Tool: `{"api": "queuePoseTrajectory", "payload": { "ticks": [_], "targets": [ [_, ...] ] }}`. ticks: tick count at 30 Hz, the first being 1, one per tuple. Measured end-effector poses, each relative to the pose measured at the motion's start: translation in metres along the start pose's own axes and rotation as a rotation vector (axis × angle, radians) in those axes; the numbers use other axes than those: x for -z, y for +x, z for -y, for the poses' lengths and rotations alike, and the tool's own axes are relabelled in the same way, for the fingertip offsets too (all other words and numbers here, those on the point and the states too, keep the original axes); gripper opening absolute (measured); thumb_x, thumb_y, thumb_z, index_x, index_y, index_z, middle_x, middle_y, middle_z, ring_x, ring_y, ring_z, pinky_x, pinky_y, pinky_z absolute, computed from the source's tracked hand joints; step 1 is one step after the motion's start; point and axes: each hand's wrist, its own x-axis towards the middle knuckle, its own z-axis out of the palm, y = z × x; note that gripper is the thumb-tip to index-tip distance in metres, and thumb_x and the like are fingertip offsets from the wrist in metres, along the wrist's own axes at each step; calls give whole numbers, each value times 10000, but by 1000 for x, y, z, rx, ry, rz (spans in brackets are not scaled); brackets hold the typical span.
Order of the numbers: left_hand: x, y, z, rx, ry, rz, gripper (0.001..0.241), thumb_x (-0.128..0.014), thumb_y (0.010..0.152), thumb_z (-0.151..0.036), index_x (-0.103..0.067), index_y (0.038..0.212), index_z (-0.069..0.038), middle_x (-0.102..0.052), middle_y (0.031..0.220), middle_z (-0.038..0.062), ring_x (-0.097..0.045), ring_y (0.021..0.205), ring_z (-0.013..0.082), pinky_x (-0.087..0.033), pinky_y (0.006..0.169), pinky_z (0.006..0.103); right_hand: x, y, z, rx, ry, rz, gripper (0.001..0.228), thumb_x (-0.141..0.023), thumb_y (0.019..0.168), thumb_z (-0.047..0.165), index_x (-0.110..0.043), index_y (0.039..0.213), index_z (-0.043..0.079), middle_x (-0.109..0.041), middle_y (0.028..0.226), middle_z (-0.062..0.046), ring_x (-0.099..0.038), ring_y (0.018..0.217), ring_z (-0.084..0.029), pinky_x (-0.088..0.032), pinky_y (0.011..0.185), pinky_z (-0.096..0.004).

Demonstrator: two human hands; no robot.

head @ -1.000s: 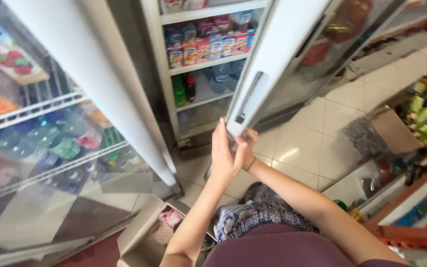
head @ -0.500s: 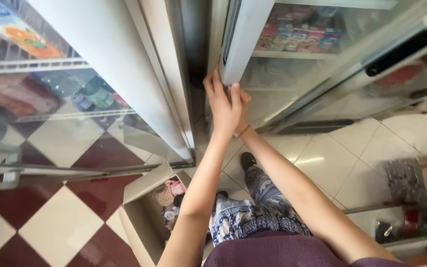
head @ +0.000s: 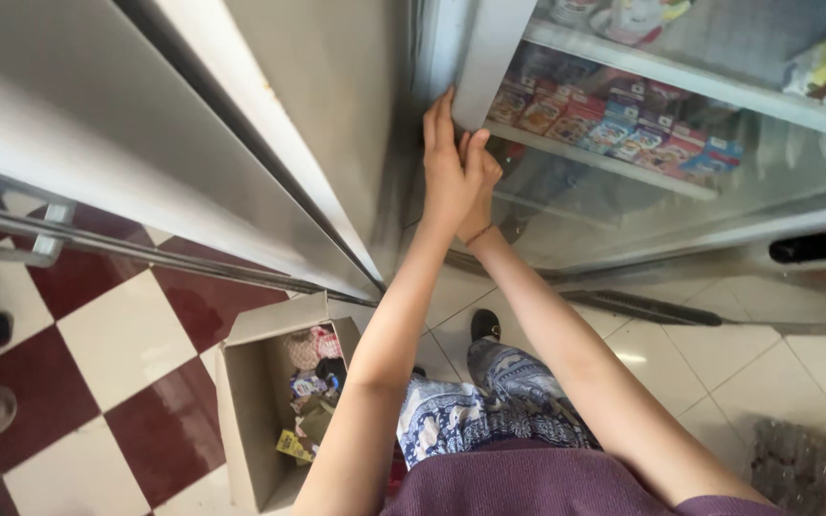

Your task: The person cleans the glass door of a refrigerator by spraying it with a liquid and wiping it with cloths.

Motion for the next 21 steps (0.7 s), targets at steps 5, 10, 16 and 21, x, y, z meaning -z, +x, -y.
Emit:
{"api": "queuePoseTrajectory", "payload": {
  "ticks": [5,10,16,21],
  "targets": [
    [-11,19,2,-8,7,-26,610,-660,1020,-231,-405,1531,-16,-501,1495,231,-555,1370,429,-488,1134,434,-1,17,-7,31,-49,73,345,-538,1103,226,-559,869,-25,-563,718,-188,-521,648,-370,-374,610,-498],
    [-17,25,-1,19,23,-62,601,-688,999,-176,-430,1522,-32,-523,1479,216,-566,1361,413,-489,1131,420,-4,15,-42,199,-189,112,278,-632,1019,241,-570,1107,-16,-599,912,-193,-556,854,-390,-380,717,-518],
    [-18,13,0,104,112,-97,584,-700,991,-180,-466,1512,-59,-572,1430,194,-620,1269,404,-539,1065,406,-34,-25,-124,140,-92,271,437,-690,1025,217,-470,1333,0,-478,1202,-182,-487,1128,-355,-380,956,-479],
    [11,-59,13,65,138,9,447,-630,1031,-142,-509,1455,-68,-551,1452,202,-611,1300,403,-545,1057,420,-10,-65,-121,252,-145,301,677,-743,1035,176,-348,1559,12,-349,1475,-190,-389,1376,-361,-309,1154,-491]
  ]
}}
